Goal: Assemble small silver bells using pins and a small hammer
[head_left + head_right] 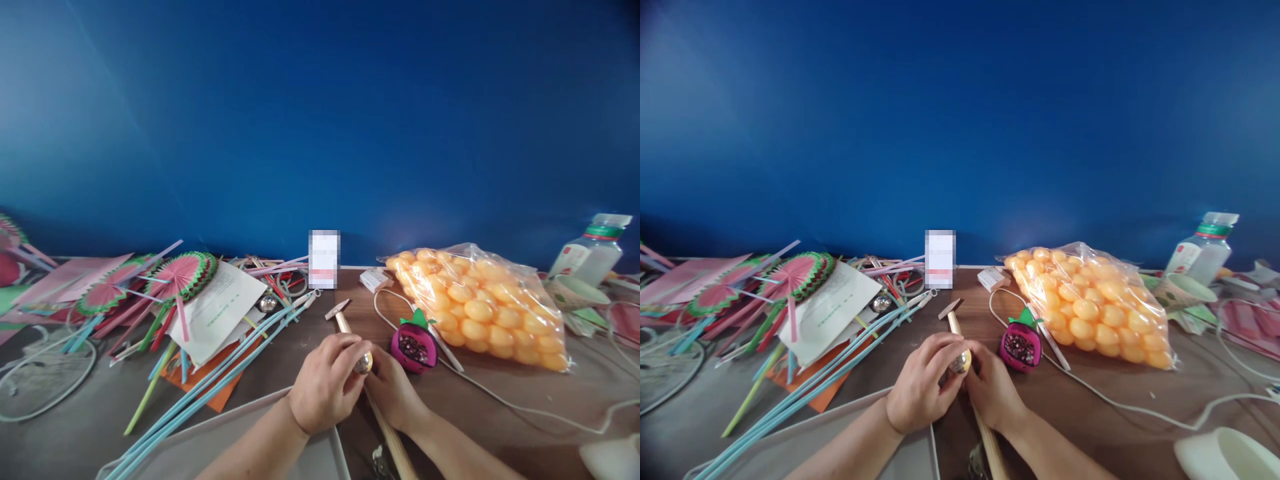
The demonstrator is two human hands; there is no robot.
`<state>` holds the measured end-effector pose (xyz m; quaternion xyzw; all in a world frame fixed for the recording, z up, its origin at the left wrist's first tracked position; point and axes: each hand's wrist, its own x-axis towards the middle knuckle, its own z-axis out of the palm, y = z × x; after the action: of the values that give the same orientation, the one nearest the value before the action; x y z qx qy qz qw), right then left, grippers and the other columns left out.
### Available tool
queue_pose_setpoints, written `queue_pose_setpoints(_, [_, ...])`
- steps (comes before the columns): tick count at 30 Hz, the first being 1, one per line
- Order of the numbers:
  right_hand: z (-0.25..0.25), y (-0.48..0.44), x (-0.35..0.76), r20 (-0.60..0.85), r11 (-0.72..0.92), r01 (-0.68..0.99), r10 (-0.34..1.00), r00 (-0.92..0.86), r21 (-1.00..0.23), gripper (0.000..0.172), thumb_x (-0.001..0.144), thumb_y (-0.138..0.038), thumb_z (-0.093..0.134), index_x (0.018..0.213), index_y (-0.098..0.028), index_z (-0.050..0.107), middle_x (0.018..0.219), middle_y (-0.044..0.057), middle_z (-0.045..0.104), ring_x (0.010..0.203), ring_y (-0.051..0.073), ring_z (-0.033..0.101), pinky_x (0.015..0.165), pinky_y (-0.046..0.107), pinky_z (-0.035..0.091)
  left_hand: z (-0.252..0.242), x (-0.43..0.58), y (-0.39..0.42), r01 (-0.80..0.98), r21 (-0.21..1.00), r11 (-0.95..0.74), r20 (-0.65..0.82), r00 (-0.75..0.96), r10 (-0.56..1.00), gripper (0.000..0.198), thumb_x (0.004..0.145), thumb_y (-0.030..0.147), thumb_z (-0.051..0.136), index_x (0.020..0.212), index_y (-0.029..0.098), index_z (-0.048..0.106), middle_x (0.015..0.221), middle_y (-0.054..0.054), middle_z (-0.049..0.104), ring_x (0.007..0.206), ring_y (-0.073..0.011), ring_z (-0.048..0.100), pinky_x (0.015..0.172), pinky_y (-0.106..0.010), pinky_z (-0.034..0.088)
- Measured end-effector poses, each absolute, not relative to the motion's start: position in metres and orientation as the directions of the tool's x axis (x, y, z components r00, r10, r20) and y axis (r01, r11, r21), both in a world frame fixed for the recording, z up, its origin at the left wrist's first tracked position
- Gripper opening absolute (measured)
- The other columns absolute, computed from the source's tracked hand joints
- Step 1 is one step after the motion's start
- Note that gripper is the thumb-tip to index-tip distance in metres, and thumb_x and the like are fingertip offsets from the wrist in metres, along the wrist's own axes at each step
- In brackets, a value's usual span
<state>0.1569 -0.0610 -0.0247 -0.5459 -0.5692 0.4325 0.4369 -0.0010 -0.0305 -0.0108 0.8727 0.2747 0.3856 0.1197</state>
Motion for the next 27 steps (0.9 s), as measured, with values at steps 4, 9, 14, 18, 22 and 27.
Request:
queue_pose_setpoints(4, [-0.0247,-0.0604,0.1578,0.058,0.070,0.283,0.997,-0.050,-0.956,0.021,0.086,-0.025,0.053,0.102,-0.017,0.064,0.099,0.007,0.069,0.088,0.021,0.064,0.080,0.031,0.050,-0.0093,-0.0020,-0.0321,0.371,0.420,-0.828,0.611,0.560,0.560,0.050,0.086,0.016,0.054,0.134,0.021,0.044,0.121,-0.011,0.059,0.113,-0.0191,0.055,0.095,-0.033,0.050])
queue_pose_setpoints(9, [-0.0291,-0.0585,0.1597,0.069,0.082,0.302,0.996,-0.055,-0.950,0.023,0.086,-0.022,0.050,0.103,-0.017,0.063,0.103,0.008,0.069,0.094,0.022,0.064,0.082,0.031,0.050,-0.0091,-0.0013,-0.0327,0.382,0.404,-0.831,0.609,0.566,0.556,0.049,0.085,0.017,0.054,0.133,0.020,0.045,0.120,-0.011,0.059,0.111,-0.0196,0.057,0.093,-0.033,0.051])
queue_pose_setpoints(14, [-0.0315,-0.0584,0.1597,0.078,0.091,0.298,0.996,-0.053,-0.950,0.024,0.085,-0.023,0.051,0.104,-0.016,0.063,0.102,0.007,0.070,0.093,0.023,0.065,0.081,0.032,0.051,-0.0089,0.0007,-0.0314,0.388,0.406,-0.828,0.603,0.567,0.561,0.044,0.087,0.019,0.053,0.131,0.021,0.046,0.120,-0.010,0.059,0.111,-0.0190,0.057,0.092,-0.032,0.052])
queue_pose_setpoints(18, [-0.0328,-0.0582,0.1599,0.106,0.114,0.324,0.993,-0.043,-0.939,0.021,0.085,-0.025,0.051,0.100,-0.017,0.064,0.097,0.006,0.070,0.089,0.022,0.065,0.081,0.032,0.052,-0.0094,0.0025,-0.0306,0.405,0.418,-0.813,0.595,0.554,0.582,0.043,0.088,0.021,0.053,0.131,0.021,0.046,0.121,-0.011,0.059,0.111,-0.0192,0.058,0.093,-0.033,0.052])
queue_pose_setpoints(22, [-0.0320,-0.0587,0.1585,0.088,0.089,0.298,0.996,-0.017,-0.950,0.023,0.088,-0.031,0.050,0.099,-0.017,0.064,0.092,0.005,0.070,0.081,0.019,0.065,0.073,0.030,0.053,-0.0112,0.0029,-0.0301,0.413,0.439,-0.798,0.608,0.516,0.603,0.046,0.088,0.023,0.053,0.133,0.021,0.044,0.120,-0.012,0.058,0.110,-0.0200,0.058,0.092,-0.034,0.053])
queue_pose_setpoints(27, [-0.0317,-0.0592,0.1573,0.090,0.086,0.305,0.996,-0.001,-0.948,0.024,0.088,-0.034,0.050,0.101,-0.017,0.060,0.083,0.003,0.067,0.066,0.016,0.061,0.065,0.029,0.051,-0.0115,0.0022,-0.0291,0.423,0.464,-0.778,0.614,0.479,0.627,0.044,0.088,0.025,0.053,0.132,0.021,0.046,0.120,-0.012,0.058,0.108,-0.0194,0.060,0.091,-0.033,0.053])
